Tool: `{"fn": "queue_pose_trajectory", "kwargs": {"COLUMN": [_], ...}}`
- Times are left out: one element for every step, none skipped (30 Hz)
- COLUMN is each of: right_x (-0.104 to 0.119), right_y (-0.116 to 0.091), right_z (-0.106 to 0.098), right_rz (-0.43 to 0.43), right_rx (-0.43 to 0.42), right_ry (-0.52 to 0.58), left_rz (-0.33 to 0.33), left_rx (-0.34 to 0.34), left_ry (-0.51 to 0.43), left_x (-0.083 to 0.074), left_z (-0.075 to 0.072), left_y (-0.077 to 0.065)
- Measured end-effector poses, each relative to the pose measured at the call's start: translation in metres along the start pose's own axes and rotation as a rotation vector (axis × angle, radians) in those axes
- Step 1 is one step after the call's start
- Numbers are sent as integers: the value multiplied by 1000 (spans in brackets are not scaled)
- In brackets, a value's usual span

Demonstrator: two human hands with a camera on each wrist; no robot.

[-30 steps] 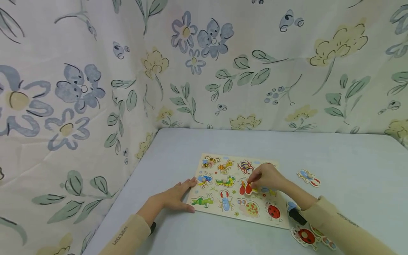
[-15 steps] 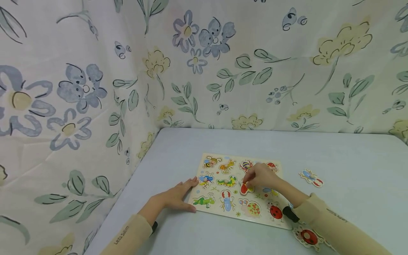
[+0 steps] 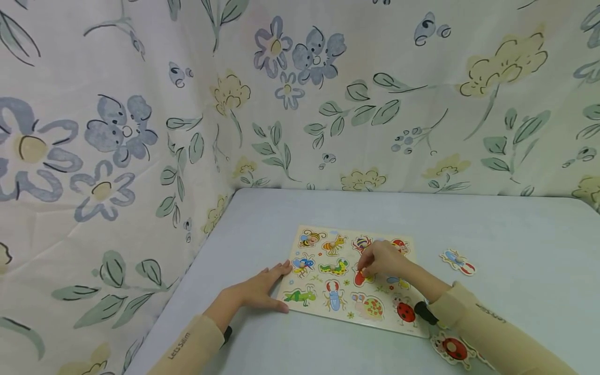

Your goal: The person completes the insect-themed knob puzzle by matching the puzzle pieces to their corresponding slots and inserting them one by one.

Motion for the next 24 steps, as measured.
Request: {"fn": "queue_pose_trajectory", "kwargs": {"right_x": [0,0,0,0,1,1,2,2,2,2,2,1,0,-2,-3,-4,-4,-4,-4,-3,-2,0,2,5], "right_y": [0,-1,-1,-1,-2,-3,-3,-4,-5,-6,-7,-7,-8,-8,-9,-9,-10,-11,-12,-13,-15,-17,-20,-23], "right_z": [0,0,0,0,0,1,1,1,1,1,1,1,1,0,0,0,0,0,0,0,-1,-2,-4,-7], "right_rz": [-1,-4,-4,-5,-15,-25,-37,-42,-48,-49,-46,-35,-23,-7,4,18,24,30,34,35,30,28,21,11], "right_rx": [0,-1,0,2,6,13,19,24,33,40,48,54,59,65,74,82,93,106,122,140,161,179,195,209], "right_ry": [-8,-16,-16,-17,-20,-19,-18,-15,-13,-10,-6,1,7,15,24,30,33,41,51,59,71,89,105,121], "left_rz": [0,1,3,8,10,11,9,7,7,6,0,-2,-4,-4,-3,-4,-4,-5,-5,-6,-5,-3,-2,0], "left_rx": [0,1,1,0,1,2,3,4,4,3,5,4,4,2,1,1,1,1,0,1,1,2,2,2], "left_ry": [3,7,10,7,8,6,6,5,2,1,1,1,2,1,0,-1,-3,-3,-5,-5,-7,-7,-8,-8], "left_x": [0,0,-1,-2,-2,-3,-3,-3,-3,-3,-3,-3,-3,-3,-4,-4,-4,-4,-5,-5,-5,-6,-6,-6], "left_z": [0,0,0,-1,-1,-1,-1,-1,-1,-1,-1,-1,-2,-2,-2,-2,-3,-3,-3,-3,-3,-3,-3,-3], "left_y": [0,0,0,0,0,-1,-1,-1,-1,-1,-1,-1,-1,-1,-1,-2,-2,-2,-2,-2,-2,-2,-2,-2]}}
Point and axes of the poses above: each hand's wrist, its own y-axis towards the middle knuckle, its own z-axis out of the palm, x = y × z, the point moved 9 cm from there along y, towards the middle knuckle, and after that the axes turned 8 degrees about z, right-handed, at the moved point
